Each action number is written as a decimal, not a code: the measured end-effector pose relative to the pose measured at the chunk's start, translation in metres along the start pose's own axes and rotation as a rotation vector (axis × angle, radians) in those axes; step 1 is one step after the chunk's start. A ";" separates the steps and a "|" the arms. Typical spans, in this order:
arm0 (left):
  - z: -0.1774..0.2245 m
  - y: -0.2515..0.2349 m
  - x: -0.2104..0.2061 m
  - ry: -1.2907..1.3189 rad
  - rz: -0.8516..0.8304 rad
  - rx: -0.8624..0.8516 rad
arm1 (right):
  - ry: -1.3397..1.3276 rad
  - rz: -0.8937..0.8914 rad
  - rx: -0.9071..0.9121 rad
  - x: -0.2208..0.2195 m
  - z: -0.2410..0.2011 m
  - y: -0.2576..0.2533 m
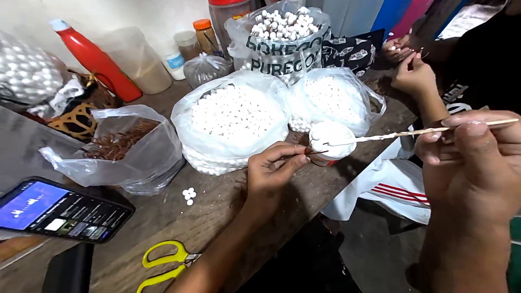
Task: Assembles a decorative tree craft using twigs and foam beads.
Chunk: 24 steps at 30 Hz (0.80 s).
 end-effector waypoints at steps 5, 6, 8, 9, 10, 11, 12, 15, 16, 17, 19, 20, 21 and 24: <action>0.002 -0.001 0.004 0.013 0.004 0.027 | 0.006 0.004 -0.005 0.000 0.001 0.001; 0.002 -0.001 0.004 0.013 0.004 0.029 | 0.004 0.011 -0.004 0.001 0.002 0.001; 0.001 0.000 0.005 0.023 0.003 0.036 | -0.005 0.030 -0.009 0.002 0.002 0.002; 0.000 0.000 0.005 0.026 0.000 0.041 | -0.008 0.038 -0.015 0.003 0.003 0.003; -0.001 0.000 0.006 0.028 -0.004 0.043 | -0.008 0.046 -0.020 0.003 0.003 0.004; -0.002 0.001 0.006 0.032 -0.011 0.042 | -0.008 0.047 -0.024 0.003 0.004 0.004; -0.002 0.001 0.006 0.036 -0.016 0.042 | -0.009 0.044 -0.025 0.002 0.004 0.004; -0.002 0.003 0.006 0.030 -0.015 0.061 | -0.003 0.026 -0.026 -0.002 0.004 0.003; -0.001 0.003 0.007 0.024 -0.011 0.067 | 0.001 0.018 -0.028 -0.003 0.004 0.003; -0.001 0.003 0.007 0.022 -0.008 0.068 | 0.006 0.011 -0.030 -0.005 0.004 0.003; 0.000 0.004 0.009 0.022 -0.007 0.064 | 0.009 0.001 -0.034 -0.006 0.004 0.004; 0.000 0.004 0.010 0.023 -0.006 0.062 | 0.008 -0.004 -0.038 -0.006 0.004 0.005; 0.000 0.005 0.011 0.025 -0.005 0.061 | 0.006 -0.008 -0.044 -0.006 0.003 0.006; -0.001 0.006 0.012 0.023 -0.010 0.062 | -0.003 -0.015 -0.038 -0.003 0.003 0.009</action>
Point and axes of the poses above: each hand's wrist, its own y-axis away from the middle knuckle, its own x-axis out of the back of the hand, z = x × y, the point moved 7 cm from there along -y, towards the middle knuckle, and after that the axes turned 10 degrees about y, right-handed, at the moved point
